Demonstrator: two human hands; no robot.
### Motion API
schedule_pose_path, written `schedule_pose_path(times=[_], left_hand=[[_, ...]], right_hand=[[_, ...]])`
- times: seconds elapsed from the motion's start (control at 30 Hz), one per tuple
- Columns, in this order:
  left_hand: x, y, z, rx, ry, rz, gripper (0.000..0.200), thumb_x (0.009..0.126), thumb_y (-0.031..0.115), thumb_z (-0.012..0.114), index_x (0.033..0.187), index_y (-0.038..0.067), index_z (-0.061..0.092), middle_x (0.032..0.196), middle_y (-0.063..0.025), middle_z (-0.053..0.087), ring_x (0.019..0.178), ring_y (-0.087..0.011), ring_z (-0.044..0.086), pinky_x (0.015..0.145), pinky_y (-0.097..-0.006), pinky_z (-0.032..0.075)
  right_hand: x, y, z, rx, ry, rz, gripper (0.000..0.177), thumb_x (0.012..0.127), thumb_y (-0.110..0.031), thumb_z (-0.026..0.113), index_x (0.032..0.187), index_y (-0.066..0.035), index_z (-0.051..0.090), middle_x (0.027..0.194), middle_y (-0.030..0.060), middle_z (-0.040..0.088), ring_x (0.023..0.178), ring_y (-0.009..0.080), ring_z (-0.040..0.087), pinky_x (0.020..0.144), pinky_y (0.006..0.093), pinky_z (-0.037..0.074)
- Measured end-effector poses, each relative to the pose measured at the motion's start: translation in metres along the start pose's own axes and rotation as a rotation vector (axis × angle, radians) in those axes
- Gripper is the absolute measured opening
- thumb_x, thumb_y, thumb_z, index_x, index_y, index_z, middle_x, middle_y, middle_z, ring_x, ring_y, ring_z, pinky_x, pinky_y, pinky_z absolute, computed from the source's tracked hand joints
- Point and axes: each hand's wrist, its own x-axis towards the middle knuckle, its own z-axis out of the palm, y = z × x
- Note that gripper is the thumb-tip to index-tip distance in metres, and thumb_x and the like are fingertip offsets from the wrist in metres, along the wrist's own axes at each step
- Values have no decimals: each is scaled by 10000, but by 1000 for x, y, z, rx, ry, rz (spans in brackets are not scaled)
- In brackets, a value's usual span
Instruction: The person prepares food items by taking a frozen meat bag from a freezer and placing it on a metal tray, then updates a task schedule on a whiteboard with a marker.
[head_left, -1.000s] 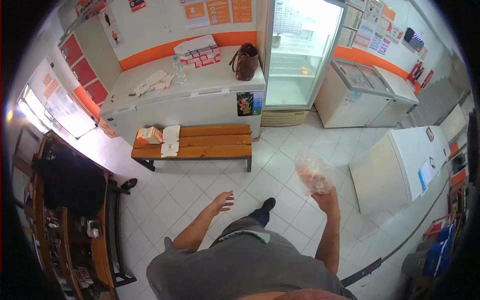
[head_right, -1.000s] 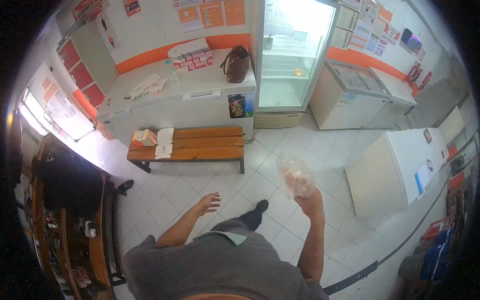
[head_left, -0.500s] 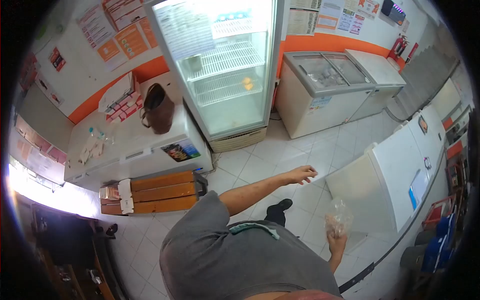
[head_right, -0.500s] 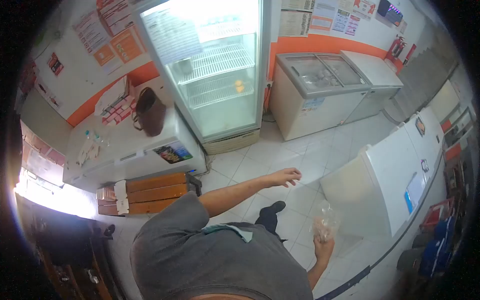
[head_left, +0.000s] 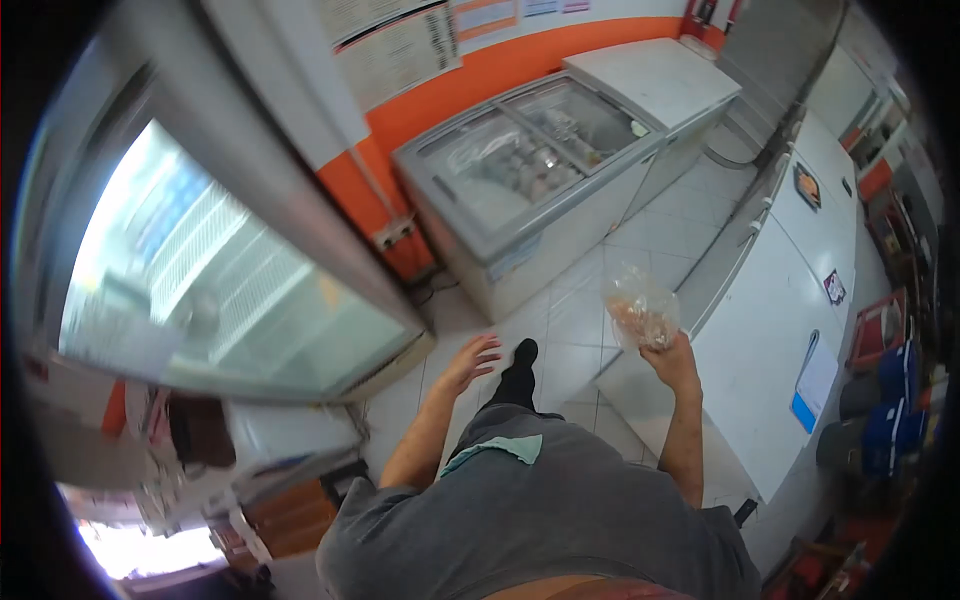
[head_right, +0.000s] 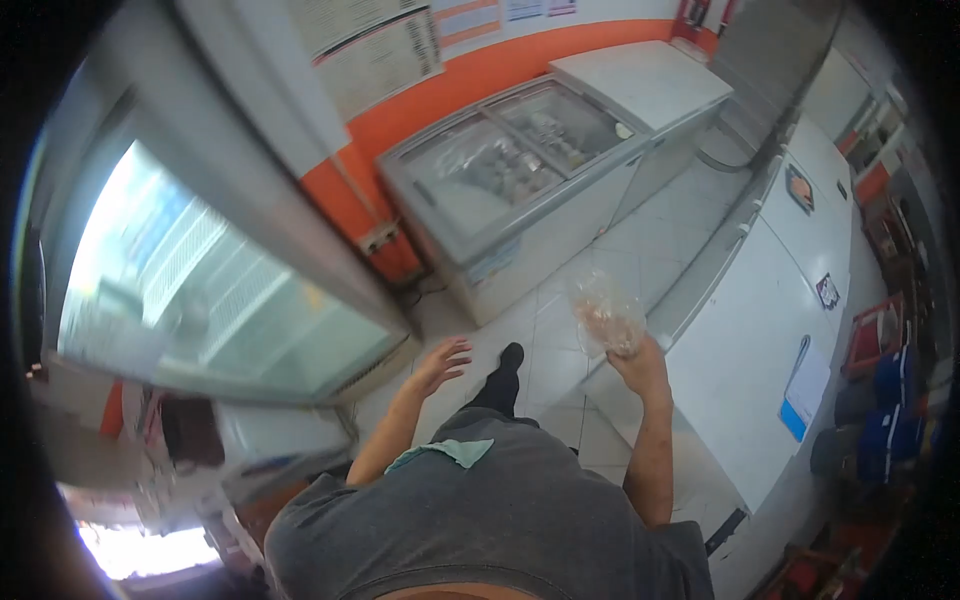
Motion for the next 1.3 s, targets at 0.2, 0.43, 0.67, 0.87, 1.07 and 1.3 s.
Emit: schedule_pose_path(times=[0.2, 0.43, 0.67, 0.87, 1.07, 1.3], left_hand=[[165, 123, 36, 20, -41, -54, 416, 881, 438, 494, 1178, 146, 475, 1163, -28, 520, 1014, -176, 518, 831, -358, 398], [431, 256, 192, 147, -323, -104, 476, 891, 432, 458, 1247, 118, 419, 1258, -50, 469, 1116, -168, 453, 888, -376, 380], [723, 311, 360, 70, -225, -153, 605, 854, 439, 522, 1326, 105, 348, 1370, -97, 354, 1245, -213, 354, 995, -425, 319], [864, 318, 440, -42, 120, -155, 538, 770, 419, 612, 1165, 68, 512, 1083, -85, 548, 973, -210, 504, 785, -400, 423], [878, 307, 434, -342, 159, -82, 489, 748, 383, 674, 1067, 39, 534, 988, -56, 599, 758, -164, 564, 606, -287, 463], [794, 423, 442, -264, 277, -220, 500, 807, 566, 531, 939, 84, 554, 810, -11, 578, 700, -100, 551, 524, -206, 409]], right_hand=[[160, 40, -40, 146, 125, -29, 310, 666, -69, 640, 965, 3, 593, 855, 165, 637, 772, 282, 615, 699, 347, 466], [277, 136, -90, 212, 255, 107, 387, 665, -32, 617, 1047, 6, 568, 913, 124, 636, 811, 205, 602, 720, 307, 466], [426, 281, -128, 189, 328, 220, 420, 678, -65, 619, 1088, -2, 556, 982, 148, 629, 906, 231, 599, 804, 333, 447], [564, 352, -184, 231, 387, 208, 410, 688, -27, 630, 1088, 19, 548, 997, 141, 614, 937, 233, 579, 845, 327, 435], [639, 438, -203, 496, 538, 435, 465, 743, -41, 621, 1175, 29, 464, 1083, 139, 555, 1003, 238, 537, 880, 332, 430], [791, 462, -256, 1210, 573, 305, 389, 812, -193, 645, 1090, 46, 514, 1043, 154, 595, 900, 230, 613, 776, 340, 526]])
